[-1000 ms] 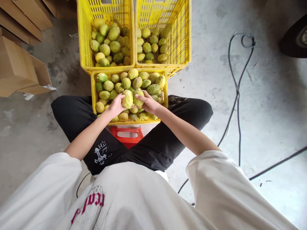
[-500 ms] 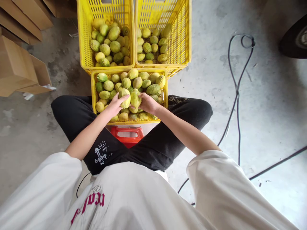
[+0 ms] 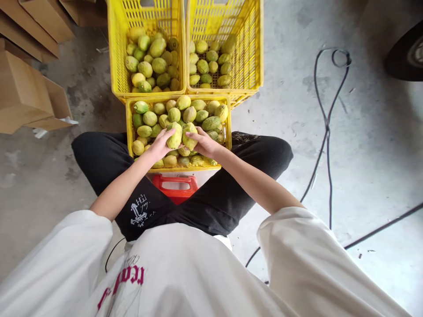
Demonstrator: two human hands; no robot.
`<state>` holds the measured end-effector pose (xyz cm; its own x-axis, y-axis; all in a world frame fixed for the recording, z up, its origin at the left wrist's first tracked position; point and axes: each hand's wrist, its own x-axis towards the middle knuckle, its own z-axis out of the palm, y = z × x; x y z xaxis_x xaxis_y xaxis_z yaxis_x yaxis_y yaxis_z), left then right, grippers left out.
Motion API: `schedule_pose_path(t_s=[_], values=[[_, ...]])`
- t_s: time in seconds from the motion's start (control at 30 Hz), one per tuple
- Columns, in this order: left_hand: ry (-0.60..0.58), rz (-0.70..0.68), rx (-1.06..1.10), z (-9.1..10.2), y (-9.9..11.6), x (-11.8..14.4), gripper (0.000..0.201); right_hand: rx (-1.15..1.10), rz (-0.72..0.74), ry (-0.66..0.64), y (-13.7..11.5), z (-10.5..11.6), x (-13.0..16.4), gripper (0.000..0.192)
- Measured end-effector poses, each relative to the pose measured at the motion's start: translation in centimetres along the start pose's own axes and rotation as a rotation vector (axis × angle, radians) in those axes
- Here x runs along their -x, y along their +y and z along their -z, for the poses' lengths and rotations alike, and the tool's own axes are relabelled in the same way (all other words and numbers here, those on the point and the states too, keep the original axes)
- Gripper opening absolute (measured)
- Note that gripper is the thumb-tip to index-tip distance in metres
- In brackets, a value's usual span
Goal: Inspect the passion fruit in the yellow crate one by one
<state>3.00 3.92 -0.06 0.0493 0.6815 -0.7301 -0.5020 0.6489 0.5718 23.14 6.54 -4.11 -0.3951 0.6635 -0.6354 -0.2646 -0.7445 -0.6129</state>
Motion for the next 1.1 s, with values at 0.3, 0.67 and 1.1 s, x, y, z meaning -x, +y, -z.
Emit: schedule_pose_path(t_s=[0.3,0.67,1.1], values=[[-0.040,-0.064,-0.040,0.4,-0.8,-0.2,0.043,0.029,-0.058,-0.090,-0.6,-0.4,0.0,0.034],[0.063,0.053,0.056,0.3,0.5,-0.5,0.019,-0.008,-0.044,-0.056,-0.8,-0.4,-0.1,0.035],[0.062,-0.037,-0.019,0.3,-0.6,0.0,0.042,0.074,0.027,-0.137,-0.4,0.1,0.4,0.068]])
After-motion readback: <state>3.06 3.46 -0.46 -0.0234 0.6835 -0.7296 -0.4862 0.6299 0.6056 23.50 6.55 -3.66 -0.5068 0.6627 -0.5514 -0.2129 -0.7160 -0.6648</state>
